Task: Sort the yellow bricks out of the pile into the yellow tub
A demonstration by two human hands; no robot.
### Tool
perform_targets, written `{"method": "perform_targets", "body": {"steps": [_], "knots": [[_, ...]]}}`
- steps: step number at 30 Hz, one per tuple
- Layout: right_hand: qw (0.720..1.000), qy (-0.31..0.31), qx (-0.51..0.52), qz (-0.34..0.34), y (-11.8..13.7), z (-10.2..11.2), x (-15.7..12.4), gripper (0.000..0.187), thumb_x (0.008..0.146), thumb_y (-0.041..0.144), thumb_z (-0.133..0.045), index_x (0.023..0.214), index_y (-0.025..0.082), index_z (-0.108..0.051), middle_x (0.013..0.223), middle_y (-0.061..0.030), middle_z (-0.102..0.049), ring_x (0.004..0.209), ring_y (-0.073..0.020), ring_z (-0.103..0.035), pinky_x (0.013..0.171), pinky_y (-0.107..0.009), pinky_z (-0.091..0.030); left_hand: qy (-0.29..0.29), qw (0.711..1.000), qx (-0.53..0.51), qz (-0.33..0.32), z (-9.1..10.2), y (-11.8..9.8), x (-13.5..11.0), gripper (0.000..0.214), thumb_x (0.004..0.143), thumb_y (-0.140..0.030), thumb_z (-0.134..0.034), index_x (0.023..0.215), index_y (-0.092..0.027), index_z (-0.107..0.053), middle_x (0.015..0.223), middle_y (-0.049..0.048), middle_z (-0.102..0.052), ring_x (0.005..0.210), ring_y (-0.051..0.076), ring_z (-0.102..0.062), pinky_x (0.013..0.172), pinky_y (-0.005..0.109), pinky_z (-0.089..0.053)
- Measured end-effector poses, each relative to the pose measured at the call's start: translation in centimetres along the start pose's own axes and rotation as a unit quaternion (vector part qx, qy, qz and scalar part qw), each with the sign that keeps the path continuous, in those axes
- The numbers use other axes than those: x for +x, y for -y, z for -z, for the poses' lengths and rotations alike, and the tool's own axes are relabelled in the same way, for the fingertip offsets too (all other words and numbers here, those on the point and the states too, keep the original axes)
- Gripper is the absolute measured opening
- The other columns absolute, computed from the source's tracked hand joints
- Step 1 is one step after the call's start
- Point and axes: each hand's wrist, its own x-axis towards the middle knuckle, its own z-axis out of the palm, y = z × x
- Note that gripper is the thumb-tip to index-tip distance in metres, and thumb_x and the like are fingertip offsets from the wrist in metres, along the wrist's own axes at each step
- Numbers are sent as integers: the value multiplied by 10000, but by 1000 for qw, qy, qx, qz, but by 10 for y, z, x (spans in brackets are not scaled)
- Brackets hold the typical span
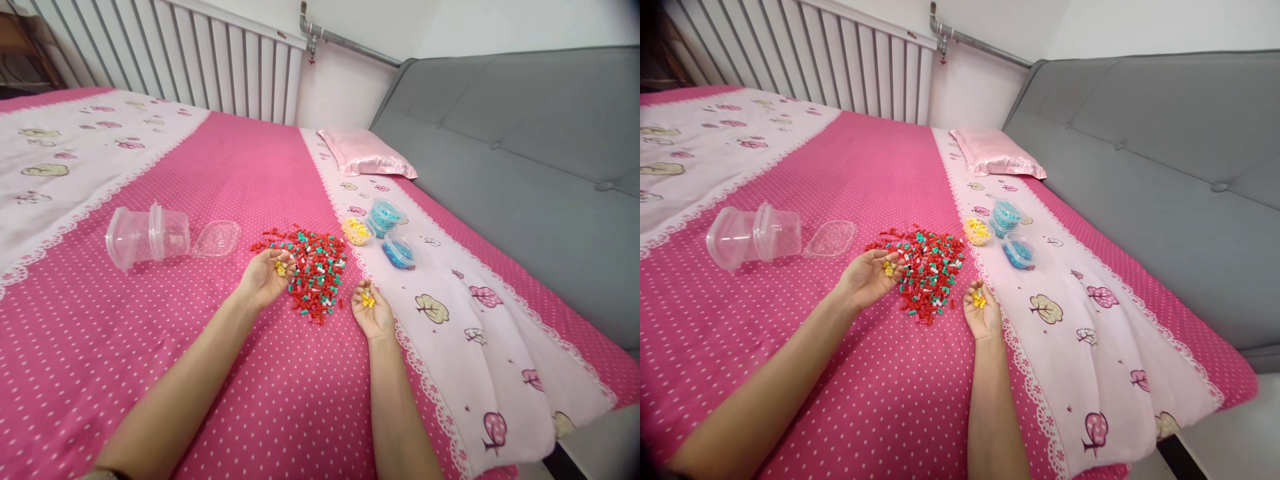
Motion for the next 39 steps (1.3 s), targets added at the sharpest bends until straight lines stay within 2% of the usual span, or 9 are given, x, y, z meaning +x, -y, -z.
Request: {"method": "perform_targets", "body": {"steps": [5,8,11,16,22,26,32,36,39], "knots": [[999,-17,32,-5,-2,-3,-5,154,867,124,-475,774,180,-584,703,18,-609,577,-52,-552,473,-136,-467,5,999,-2,45,-14,24,-12,184,804,-189,-401,689,-127,-531,633,79,-558,526,108,-524,493,203,-473],[999,-33,34,3,-3,-4,-11,186,886,131,-447,772,170,-588,681,10,-613,583,-55,-567,484,-137,-488,13,1000,-6,24,-21,39,-19,217,816,-213,-392,664,-136,-526,630,73,-557,531,101,-519,503,195,-463],[997,-62,36,12,-4,-4,-20,224,904,134,-415,770,154,-594,670,0,-632,601,-58,-592,518,-141,-518,44,999,-9,11,-27,56,-25,217,822,-197,-394,660,-145,-529,642,61,-564,557,100,-531,537,197,-463],[993,-94,47,45,-11,1,-37,164,872,131,-485,773,174,-610,711,11,-680,716,-74,-658,666,-192,-574,97,993,-22,66,-30,83,-31,224,827,-193,-429,678,-128,-583,690,59,-585,615,104,-561,613,215,-470],[995,-73,65,31,-27,0,-61,220,899,216,-434,841,173,-642,849,-24,-711,906,-95,-659,831,-245,-544,133,990,-35,8,-31,122,-45,116,737,-223,-583,781,-133,-642,907,72,-637,908,163,-586,920,293,-423],[992,-87,92,-4,-36,-8,-75,300,924,242,-370,858,164,-652,851,-40,-703,921,-94,-655,859,-223,-520,155,985,61,-51,-25,145,-50,242,738,-284,-608,943,-156,-626,1081,72,-606,1143,217,-494,1064,364,-303],[992,-49,104,-45,-42,-18,-84,280,925,261,-389,889,198,-659,878,-12,-691,896,-43,-646,809,-131,-513,234,906,314,-161,-12,146,-56,462,860,-421,-471,1268,-208,-495,1454,73,-345,1388,222,-189,1155,406,-101],[998,-25,16,-51,-48,-17,-85,231,880,351,-481,1001,267,-659,1035,10,-681,1071,-73,-596,933,-222,-490,282,823,455,-189,-9,131,-63,519,898,-449,-393,1388,-278,-365,1543,41,-167,1423,232,-33,1145,491,-12],[997,-2,-55,-50,-48,-16,-81,244,843,404,-528,1028,308,-655,1150,22,-646,1175,-114,-538,1030,-317,-428,301,767,501,-265,-6,122,-62,537,899,-433,-391,1409,-284,-319,1546,69,-147,1421,265,-33,1124,556,-19]]}}
